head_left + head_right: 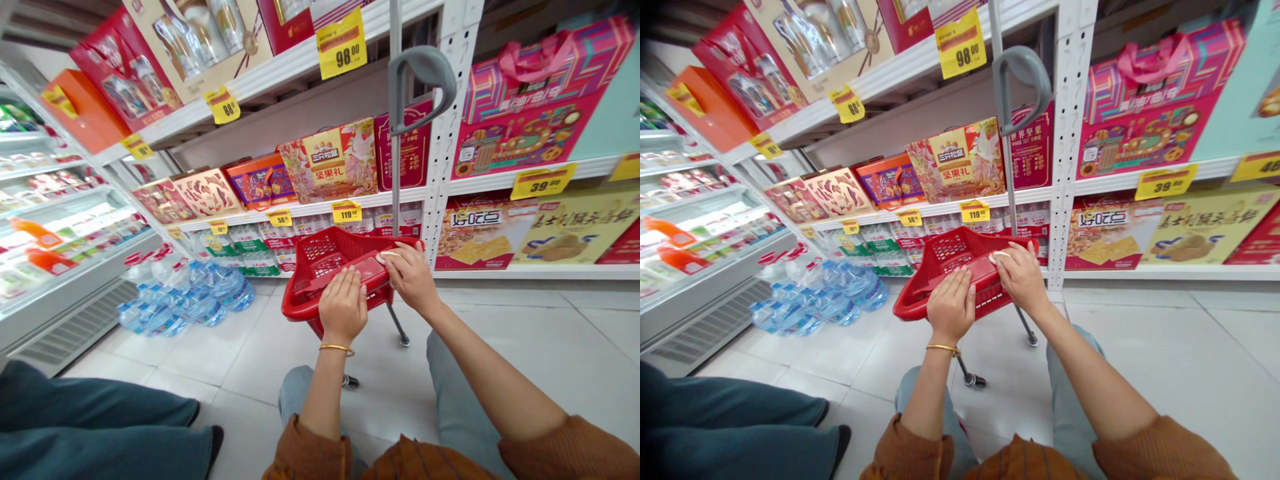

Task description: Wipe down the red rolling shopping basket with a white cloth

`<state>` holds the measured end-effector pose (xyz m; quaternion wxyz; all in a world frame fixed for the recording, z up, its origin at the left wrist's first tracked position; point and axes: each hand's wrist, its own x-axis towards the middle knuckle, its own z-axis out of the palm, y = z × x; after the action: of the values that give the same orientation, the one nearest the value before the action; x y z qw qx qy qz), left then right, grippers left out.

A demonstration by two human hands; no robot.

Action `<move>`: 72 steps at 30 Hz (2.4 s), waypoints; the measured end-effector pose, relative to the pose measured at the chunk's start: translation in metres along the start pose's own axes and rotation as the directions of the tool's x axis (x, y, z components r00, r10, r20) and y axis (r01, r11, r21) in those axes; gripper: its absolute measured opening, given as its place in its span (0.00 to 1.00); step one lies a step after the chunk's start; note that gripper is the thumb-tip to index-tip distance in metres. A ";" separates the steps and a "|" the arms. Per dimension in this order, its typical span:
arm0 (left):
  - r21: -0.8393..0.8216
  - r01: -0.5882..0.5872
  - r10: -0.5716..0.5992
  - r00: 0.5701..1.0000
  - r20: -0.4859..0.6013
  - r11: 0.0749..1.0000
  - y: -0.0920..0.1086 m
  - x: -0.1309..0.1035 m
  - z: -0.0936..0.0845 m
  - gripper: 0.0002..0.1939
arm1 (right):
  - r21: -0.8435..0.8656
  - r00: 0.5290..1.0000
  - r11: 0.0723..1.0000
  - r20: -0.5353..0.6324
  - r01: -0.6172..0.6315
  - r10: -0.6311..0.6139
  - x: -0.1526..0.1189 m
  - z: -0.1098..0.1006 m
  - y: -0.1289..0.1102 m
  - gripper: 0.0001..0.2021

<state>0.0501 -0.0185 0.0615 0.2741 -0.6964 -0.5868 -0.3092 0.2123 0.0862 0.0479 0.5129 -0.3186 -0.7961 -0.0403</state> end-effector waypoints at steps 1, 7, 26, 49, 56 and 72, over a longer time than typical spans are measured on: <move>0.004 -0.003 0.003 1.000 -0.008 1.000 0.000 0.000 -0.001 0.17 | 0.001 1.000 1.000 0.004 0.005 -0.005 -0.001 0.000 0.003 0.11; 0.002 -0.023 0.023 1.000 -0.018 1.000 -0.001 0.001 -0.002 0.17 | 0.007 1.000 1.000 0.013 0.022 -0.022 -0.002 -0.004 0.021 0.12; 0.036 0.037 -0.041 0.995 0.094 0.999 0.022 0.015 -0.016 0.19 | 0.045 0.997 0.998 -0.061 -0.038 0.040 -0.009 -0.010 -0.009 0.16; -0.045 -0.027 0.026 1.000 -0.012 0.999 0.007 0.006 0.004 0.18 | 0.052 0.997 0.998 -0.067 0.037 -0.034 -0.024 -0.008 0.012 0.12; -0.045 -0.009 0.007 0.999 -0.047 0.999 0.006 0.008 0.005 0.17 | 0.127 0.980 0.981 -0.119 -0.145 0.161 -0.016 -0.015 0.025 0.13; -0.046 -0.034 0.031 0.997 -0.066 0.998 0.001 0.005 0.003 0.16 | 0.054 0.995 0.994 -0.002 0.096 -0.096 -0.021 -0.003 -0.020 0.16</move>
<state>0.0522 -0.0132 0.0636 0.2816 -0.7016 -0.5588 -0.3408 0.2097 0.0593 0.0364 0.5186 -0.2657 -0.8115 -0.0432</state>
